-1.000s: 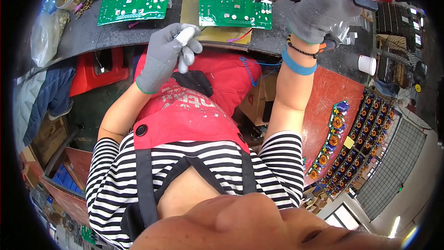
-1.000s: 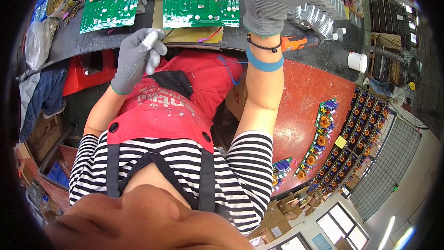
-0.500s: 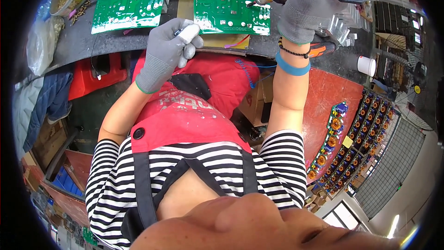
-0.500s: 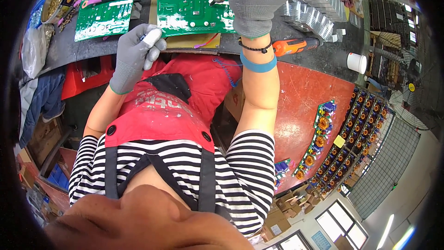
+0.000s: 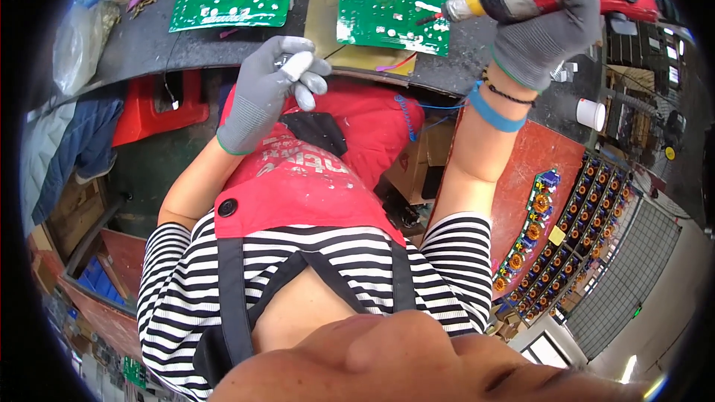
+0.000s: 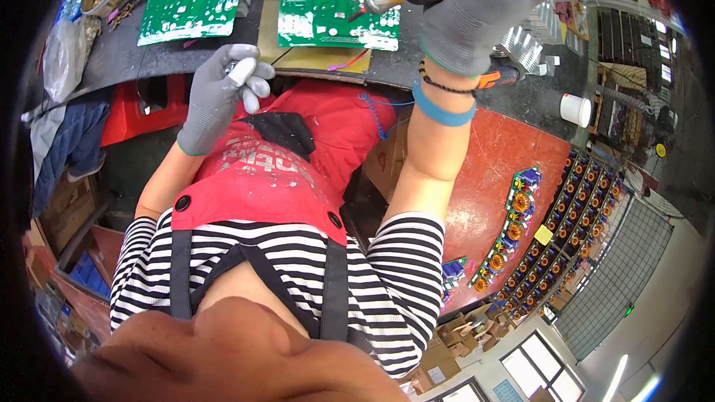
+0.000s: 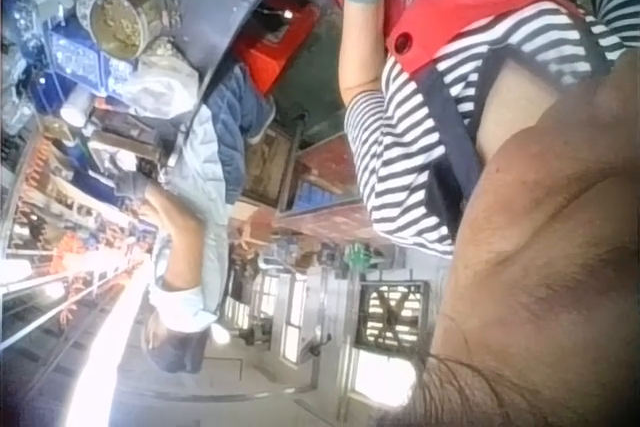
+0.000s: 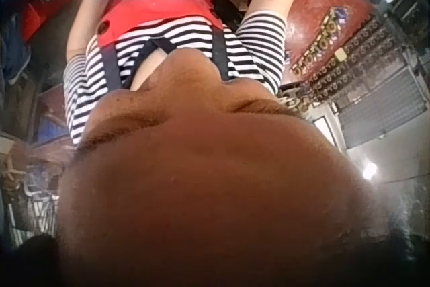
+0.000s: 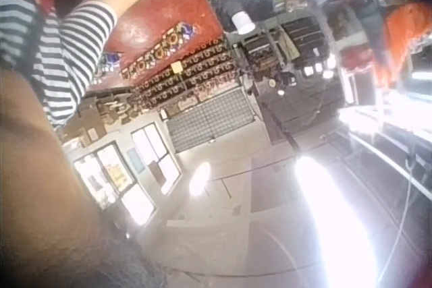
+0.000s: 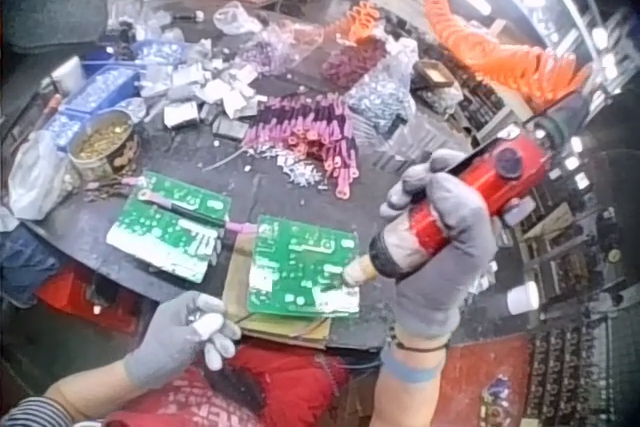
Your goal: The person assembles circuit boards by fastening heat sinks, electrical components, and wire cables using electric screwdrivers. The person then moves the assembled boards onto a side table and retrieves more circuit boards and heat sinks.
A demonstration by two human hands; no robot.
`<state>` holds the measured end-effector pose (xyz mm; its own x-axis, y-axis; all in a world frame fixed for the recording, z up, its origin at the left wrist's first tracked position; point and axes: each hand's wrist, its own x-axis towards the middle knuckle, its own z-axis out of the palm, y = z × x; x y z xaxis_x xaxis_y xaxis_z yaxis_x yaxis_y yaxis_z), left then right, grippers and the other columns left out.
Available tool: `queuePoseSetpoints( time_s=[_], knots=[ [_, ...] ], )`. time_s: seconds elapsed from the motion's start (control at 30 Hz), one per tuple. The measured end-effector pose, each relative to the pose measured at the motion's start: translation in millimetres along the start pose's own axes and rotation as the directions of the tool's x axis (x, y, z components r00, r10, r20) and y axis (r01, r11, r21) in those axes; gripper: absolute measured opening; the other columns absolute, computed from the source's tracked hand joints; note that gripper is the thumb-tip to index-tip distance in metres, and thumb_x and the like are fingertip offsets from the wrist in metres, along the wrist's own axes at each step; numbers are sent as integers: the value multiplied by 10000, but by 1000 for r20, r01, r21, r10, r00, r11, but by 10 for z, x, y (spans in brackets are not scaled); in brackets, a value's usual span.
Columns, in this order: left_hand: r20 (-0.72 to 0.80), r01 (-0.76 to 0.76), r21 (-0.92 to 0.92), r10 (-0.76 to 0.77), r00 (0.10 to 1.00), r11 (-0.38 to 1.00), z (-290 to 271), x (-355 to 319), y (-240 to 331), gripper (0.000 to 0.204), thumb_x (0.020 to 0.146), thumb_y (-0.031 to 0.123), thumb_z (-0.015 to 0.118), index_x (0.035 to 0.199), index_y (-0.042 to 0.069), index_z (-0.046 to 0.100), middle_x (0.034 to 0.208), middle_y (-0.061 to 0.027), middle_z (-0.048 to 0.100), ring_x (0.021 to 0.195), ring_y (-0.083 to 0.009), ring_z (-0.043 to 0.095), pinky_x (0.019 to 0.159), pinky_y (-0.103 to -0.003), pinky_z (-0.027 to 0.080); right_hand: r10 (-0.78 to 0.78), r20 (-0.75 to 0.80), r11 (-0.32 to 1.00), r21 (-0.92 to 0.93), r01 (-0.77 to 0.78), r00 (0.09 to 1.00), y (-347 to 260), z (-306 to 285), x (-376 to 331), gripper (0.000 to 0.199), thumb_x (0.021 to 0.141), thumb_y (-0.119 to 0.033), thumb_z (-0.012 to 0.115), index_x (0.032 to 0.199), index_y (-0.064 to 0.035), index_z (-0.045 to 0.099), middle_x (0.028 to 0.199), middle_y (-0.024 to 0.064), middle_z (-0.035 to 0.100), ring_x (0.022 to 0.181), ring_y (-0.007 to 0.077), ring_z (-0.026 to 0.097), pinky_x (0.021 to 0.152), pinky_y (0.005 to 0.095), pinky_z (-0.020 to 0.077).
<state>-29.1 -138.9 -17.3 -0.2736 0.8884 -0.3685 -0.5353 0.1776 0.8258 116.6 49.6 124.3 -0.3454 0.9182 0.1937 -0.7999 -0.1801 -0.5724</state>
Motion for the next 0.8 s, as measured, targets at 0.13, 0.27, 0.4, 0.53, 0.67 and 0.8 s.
queuePoseSetpoints(
  time_s=[0.13, 0.27, 0.4, 0.53, 0.67, 0.8],
  knots=[
    [121, 174, 16, -174, 977, 985, -29, -124, 93, 219, 953, 123, 614, 1099, -41, 615, 841, -127, 693, 575, -63, 587, 451, -176, 421, -173, 100, 779, -595, 198, 980, 120, 322, -291, 294, 837, -169, 594, 1066, 9, 547, 827, 127, 612, 681, 227, 597, 625, 332, 514],
    [129, 100, -17, -97, 987, 995, 41, -159, -1, 279, 914, 103, 667, 1147, -49, 650, 851, -91, 689, 561, -43, 533, 462, -173, 390, -151, -7, 776, -620, 114, 989, 262, 585, -534, 367, 783, -172, 610, 1077, 37, 543, 808, 163, 601, 661, 260, 590, 618, 351, 514],
    [84, 37, -18, -35, 996, 999, 102, -243, -7, 294, 891, 44, 668, 1165, -52, 620, 848, -92, 685, 557, -60, 531, 447, -180, 388, -131, -65, 787, -614, 64, 989, 300, 683, -618, 396, 736, -169, 619, 1068, 35, 548, 797, 173, 597, 640, 258, 580, 611, 347, 505],
    [103, 108, -89, -99, 990, 990, 88, -237, -25, 215, 914, 28, 607, 1116, -46, 612, 852, -90, 664, 548, -54, 497, 417, -180, 357, -78, -71, 797, -603, 19, 994, 291, 659, -657, 391, 751, -156, 606, 1085, 37, 545, 808, 173, 601, 655, 259, 583, 627, 350, 505],
    [323, 204, -313, -98, 941, 928, 35, -169, -156, 190, 963, 84, 527, 1095, -40, 585, 846, -81, 617, 538, -36, 419, 400, -167, 314, 3, -81, 844, -534, -46, 997, 332, 591, -653, 401, 789, -157, 590, 1134, 39, 530, 836, 173, 613, 689, 258, 594, 652, 353, 508],
    [351, 208, -322, -87, 932, 924, 156, -244, -138, 294, 1004, 237, 549, 1107, -38, 566, 799, -53, 564, 532, -27, 371, 415, -164, 300, -16, -120, 824, -564, -55, 993, 336, 642, -665, 390, 793, -132, 586, 1141, 35, 526, 845, 170, 619, 688, 250, 596, 656, 348, 512]
  ],
)
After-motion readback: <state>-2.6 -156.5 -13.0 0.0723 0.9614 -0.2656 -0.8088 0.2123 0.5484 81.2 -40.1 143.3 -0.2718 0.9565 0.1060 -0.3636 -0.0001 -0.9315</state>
